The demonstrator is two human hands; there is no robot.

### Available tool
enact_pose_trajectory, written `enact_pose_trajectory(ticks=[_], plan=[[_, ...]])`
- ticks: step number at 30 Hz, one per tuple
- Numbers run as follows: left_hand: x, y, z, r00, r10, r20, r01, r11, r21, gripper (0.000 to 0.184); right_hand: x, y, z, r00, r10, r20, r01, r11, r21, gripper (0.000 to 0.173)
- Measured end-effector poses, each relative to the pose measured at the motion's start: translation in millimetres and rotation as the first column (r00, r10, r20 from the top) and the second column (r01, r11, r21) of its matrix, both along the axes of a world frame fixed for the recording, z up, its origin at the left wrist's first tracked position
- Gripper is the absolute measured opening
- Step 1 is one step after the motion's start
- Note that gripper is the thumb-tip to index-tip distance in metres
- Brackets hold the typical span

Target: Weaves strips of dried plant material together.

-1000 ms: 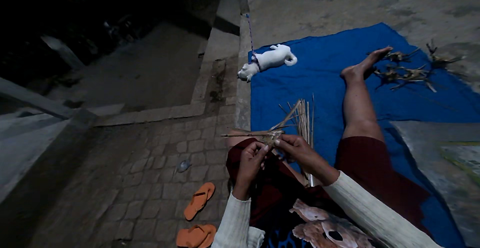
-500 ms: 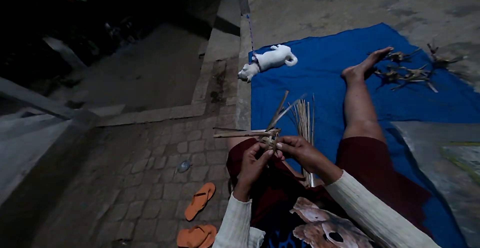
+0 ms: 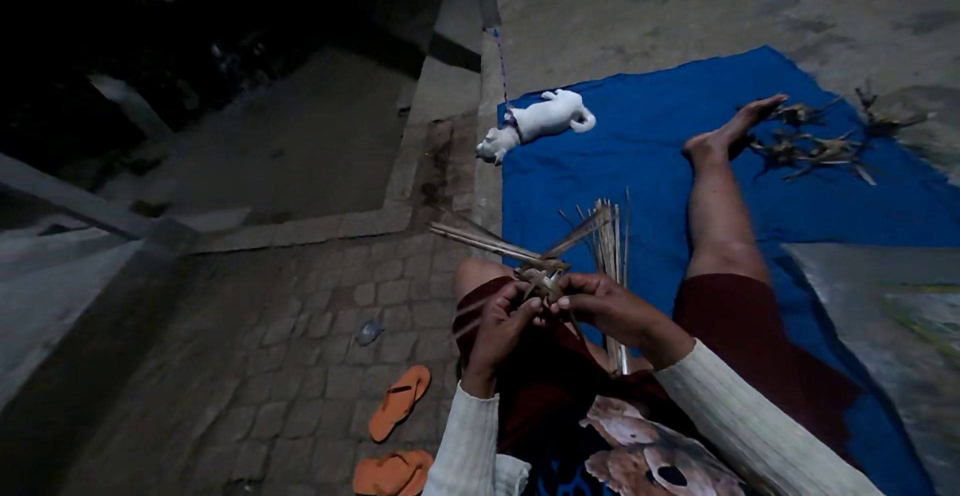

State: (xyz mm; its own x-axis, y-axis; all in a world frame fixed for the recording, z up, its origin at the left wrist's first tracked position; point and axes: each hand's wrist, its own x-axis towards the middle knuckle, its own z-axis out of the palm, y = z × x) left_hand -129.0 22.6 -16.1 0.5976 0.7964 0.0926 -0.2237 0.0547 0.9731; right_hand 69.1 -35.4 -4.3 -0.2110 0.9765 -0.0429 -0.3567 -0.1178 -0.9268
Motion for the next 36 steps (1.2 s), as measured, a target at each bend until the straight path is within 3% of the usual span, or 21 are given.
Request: enact_pose_trajectory(ticks=[7, 13, 21, 26, 36], plan=[[-1.8, 0.3, 5.3, 0.999, 0.017, -0.041, -0.017, 1.000, 0.000, 0.013, -6.1, 1.5, 4.8, 0.983, -0.079, 0.166, 0.072, 0.996, 0.050, 0.019], [-3.3, 1.8, 3.6, 0.998, 0.038, -0.057, -0.036, 0.999, 0.026, 0.010, -4.7, 0.9, 3.1, 0.965, -0.096, 0.245, 0.081, 0.994, 0.072, 0.015], [-3.7, 4.8, 1.1, 0.995, 0.069, -0.078, -0.056, 0.985, 0.166, 0.011, -2.2, -1.5, 2.8, 0.996, -0.017, 0.091, 0.017, 1.000, 0.005, 0.008], [1.6, 0.3, 4.7, 0.993, 0.094, -0.070, -0.087, 0.991, 0.098, 0.011, -1.9, 0.9, 2.8, 0.997, -0.031, 0.071, 0.030, 0.999, 0.021, 0.009], [8.9, -4.6, 2.8, 0.985, 0.173, 0.001, -0.172, 0.984, 0.051, 0.007, -8.6, 2.3, 2.3, 0.961, -0.138, 0.242, 0.110, 0.986, 0.124, 0.008]])
